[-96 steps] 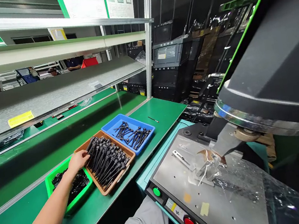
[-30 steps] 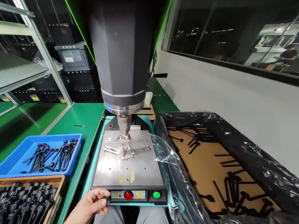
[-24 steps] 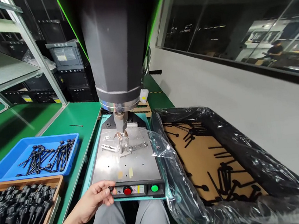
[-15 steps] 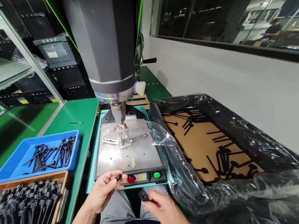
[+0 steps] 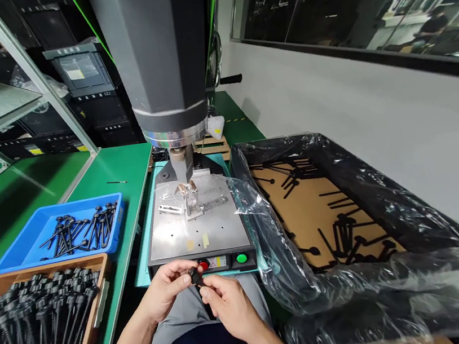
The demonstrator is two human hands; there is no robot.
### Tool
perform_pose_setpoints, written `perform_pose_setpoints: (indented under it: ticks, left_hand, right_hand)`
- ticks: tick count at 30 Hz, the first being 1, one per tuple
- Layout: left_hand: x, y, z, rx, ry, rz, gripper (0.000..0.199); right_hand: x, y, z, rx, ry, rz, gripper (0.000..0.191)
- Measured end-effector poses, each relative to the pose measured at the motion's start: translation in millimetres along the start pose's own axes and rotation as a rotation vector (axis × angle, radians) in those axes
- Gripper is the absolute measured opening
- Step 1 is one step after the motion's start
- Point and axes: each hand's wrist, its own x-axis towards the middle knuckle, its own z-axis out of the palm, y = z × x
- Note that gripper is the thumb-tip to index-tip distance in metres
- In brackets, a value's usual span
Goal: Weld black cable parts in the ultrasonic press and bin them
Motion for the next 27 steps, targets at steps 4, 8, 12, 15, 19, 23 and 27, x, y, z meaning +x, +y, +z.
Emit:
perform_pose_setpoints:
  ticks: [4, 8, 12, 15, 19, 23, 27]
  left_hand:
    - [1, 7, -1.8, 0.074, -0.058, -0.009, 0.031]
    - [1, 15, -3.1, 0.127, -0.129, -0.011, 0.028]
    - [2, 17, -2.7, 0.111, -0.171, -0.049, 0.027]
    - [3, 12, -2.5, 0.043, -0.170, -0.064, 0.029]
    - [5, 4, -2.8, 0.017, -0.151, -0.059, 0.034]
    - [5, -2, -1.2, 0.119, -0.122, -0.013, 0.036]
    - [7, -8, 3.9, 0.322, -0.081, 0.102, 0.038]
  right_hand:
    - [-3, 2, -2, -0.006, 0.001, 0.016, 0.038]
    - [-4, -2, -7, 0.113, -0.108, 0.102, 0.043]
    - [-4, -5, -10, 0.249, -0.245, 0.144, 0.046]
    - [-3, -2, -6, 0.334, -0.210, 0.132, 0.045]
    - [0, 2, 1, 0.366, -0.087, 0.061, 0.044]
    - [2, 2, 2, 0.384, -0.072, 0.061, 0.045]
    - [3, 5, 2, 0.387, -0.052, 0.040, 0.043]
